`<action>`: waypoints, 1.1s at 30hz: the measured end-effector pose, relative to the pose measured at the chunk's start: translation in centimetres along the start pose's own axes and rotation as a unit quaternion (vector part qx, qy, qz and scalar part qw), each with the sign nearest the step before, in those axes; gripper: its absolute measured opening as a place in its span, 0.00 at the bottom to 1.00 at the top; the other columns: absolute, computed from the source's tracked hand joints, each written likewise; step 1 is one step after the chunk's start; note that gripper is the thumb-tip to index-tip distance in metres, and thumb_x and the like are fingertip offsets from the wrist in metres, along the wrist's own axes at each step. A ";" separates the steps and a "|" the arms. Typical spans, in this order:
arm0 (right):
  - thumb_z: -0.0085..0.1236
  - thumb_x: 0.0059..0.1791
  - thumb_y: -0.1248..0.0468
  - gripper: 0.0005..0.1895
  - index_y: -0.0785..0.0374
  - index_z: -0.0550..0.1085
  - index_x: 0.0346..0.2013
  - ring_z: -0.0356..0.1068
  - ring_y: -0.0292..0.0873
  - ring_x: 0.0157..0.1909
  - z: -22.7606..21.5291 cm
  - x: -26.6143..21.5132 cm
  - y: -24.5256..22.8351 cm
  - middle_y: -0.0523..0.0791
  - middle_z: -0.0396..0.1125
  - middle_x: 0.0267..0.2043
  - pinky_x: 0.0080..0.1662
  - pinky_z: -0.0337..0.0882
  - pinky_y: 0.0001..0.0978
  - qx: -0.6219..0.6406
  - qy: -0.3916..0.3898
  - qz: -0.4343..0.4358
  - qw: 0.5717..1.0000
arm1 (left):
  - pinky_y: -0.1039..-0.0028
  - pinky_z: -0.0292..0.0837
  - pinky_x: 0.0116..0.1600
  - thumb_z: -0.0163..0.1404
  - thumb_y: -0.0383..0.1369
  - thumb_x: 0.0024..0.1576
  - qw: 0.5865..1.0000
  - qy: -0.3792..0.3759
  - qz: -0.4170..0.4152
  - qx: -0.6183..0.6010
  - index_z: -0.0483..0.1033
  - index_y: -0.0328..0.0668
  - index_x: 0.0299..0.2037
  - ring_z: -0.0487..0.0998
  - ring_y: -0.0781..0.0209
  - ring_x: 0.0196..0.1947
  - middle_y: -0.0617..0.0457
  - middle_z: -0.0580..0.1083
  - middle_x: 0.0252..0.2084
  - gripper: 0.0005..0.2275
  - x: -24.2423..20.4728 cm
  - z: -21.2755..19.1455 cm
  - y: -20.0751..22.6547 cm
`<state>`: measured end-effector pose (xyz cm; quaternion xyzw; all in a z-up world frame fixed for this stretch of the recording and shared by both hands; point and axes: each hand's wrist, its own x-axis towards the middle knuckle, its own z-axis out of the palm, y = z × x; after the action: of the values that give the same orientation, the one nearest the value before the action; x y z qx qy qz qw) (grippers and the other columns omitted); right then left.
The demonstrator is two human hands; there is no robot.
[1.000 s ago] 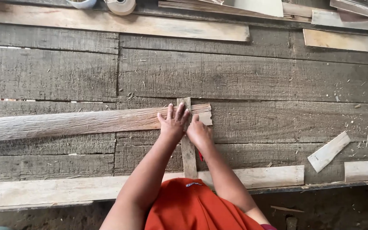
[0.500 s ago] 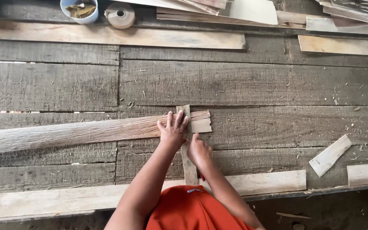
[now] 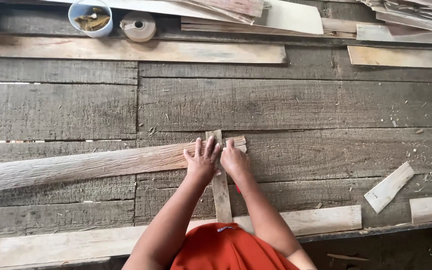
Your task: The person uses a red utility knife to split a long wooden plank into thinner strips on a wooden workbench. They repeatedly score and pry the wood apart, then move the separated strips aside to continue the process.
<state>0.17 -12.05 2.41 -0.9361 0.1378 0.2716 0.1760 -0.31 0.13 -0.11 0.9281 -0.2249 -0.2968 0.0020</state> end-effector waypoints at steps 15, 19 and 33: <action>0.30 0.54 0.61 0.15 0.62 0.57 0.54 0.75 0.62 0.53 1.6 -1.4 -0.3 0.57 0.74 0.46 0.58 0.70 0.54 -0.053 -0.064 0.006 0.997 | 0.21 0.48 0.62 0.54 0.47 0.60 1.000 0.005 -0.004 0.008 0.46 0.59 0.77 0.34 0.33 0.77 0.52 0.36 0.81 0.37 1.1 1.1 -0.1; 0.31 0.55 0.61 0.15 0.63 0.58 0.54 0.75 0.63 0.52 3.5 -2.4 0.4 0.58 0.74 0.45 0.58 0.71 0.55 -0.045 -0.063 0.012 0.997 | 0.19 0.47 0.60 0.55 0.48 0.58 1.000 0.002 -0.002 0.009 0.46 0.59 0.77 0.33 0.31 0.76 0.51 0.35 0.80 0.39 0.8 0.9 -0.4; 0.33 0.54 0.57 0.24 0.68 0.55 0.61 0.74 0.64 0.53 5.6 -6.2 4.2 0.60 0.74 0.44 0.55 0.69 0.58 -0.003 -0.124 0.026 0.992 | 0.20 0.48 0.62 0.57 0.51 0.55 1.000 0.027 -0.001 0.000 0.48 0.58 0.76 0.36 0.33 0.77 0.51 0.37 0.80 0.41 0.9 1.2 -0.1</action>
<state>-8.94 -12.55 0.37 -0.8917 0.1387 0.3905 0.1821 -0.26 0.04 -1.67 0.9361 -0.2237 -0.2712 0.0079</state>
